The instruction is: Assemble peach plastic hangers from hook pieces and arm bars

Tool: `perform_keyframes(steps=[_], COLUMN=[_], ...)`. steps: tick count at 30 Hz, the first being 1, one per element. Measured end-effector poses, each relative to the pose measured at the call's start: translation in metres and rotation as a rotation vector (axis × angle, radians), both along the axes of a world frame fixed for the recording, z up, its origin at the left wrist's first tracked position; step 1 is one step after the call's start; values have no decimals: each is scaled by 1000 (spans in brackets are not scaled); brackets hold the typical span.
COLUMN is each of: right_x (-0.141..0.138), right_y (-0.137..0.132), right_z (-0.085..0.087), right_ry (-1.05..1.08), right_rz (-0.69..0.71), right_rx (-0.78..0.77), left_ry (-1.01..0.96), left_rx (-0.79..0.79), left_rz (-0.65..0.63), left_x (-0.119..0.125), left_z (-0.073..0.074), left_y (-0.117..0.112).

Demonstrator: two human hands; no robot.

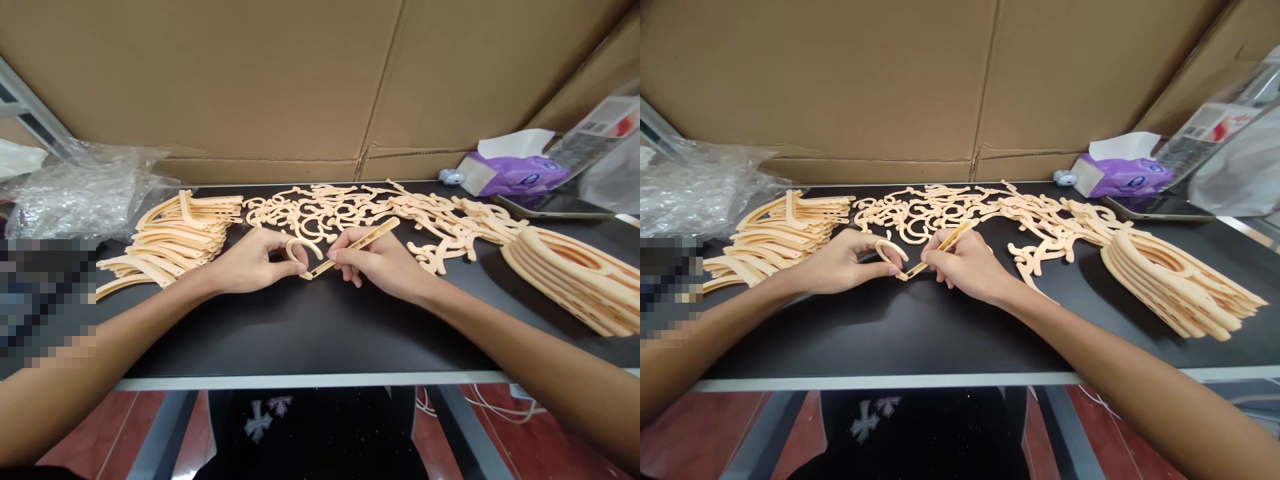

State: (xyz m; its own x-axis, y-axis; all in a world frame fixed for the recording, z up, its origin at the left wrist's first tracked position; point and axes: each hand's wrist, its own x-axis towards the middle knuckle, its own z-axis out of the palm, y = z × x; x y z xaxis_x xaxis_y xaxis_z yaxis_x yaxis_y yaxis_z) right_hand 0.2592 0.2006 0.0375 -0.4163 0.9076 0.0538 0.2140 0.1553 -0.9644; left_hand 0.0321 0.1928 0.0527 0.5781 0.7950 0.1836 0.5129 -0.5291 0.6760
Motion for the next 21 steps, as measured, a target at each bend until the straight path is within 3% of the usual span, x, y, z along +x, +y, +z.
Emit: perform_keyframes(steps=[21], right_x=[2], right_y=[2], right_z=[0], right_ry=[-7], right_rz=[70], right_rx=[13], left_ry=[-44], left_rx=[-95], left_rz=[-53], left_x=[0], left_z=[-1], left_y=[3])
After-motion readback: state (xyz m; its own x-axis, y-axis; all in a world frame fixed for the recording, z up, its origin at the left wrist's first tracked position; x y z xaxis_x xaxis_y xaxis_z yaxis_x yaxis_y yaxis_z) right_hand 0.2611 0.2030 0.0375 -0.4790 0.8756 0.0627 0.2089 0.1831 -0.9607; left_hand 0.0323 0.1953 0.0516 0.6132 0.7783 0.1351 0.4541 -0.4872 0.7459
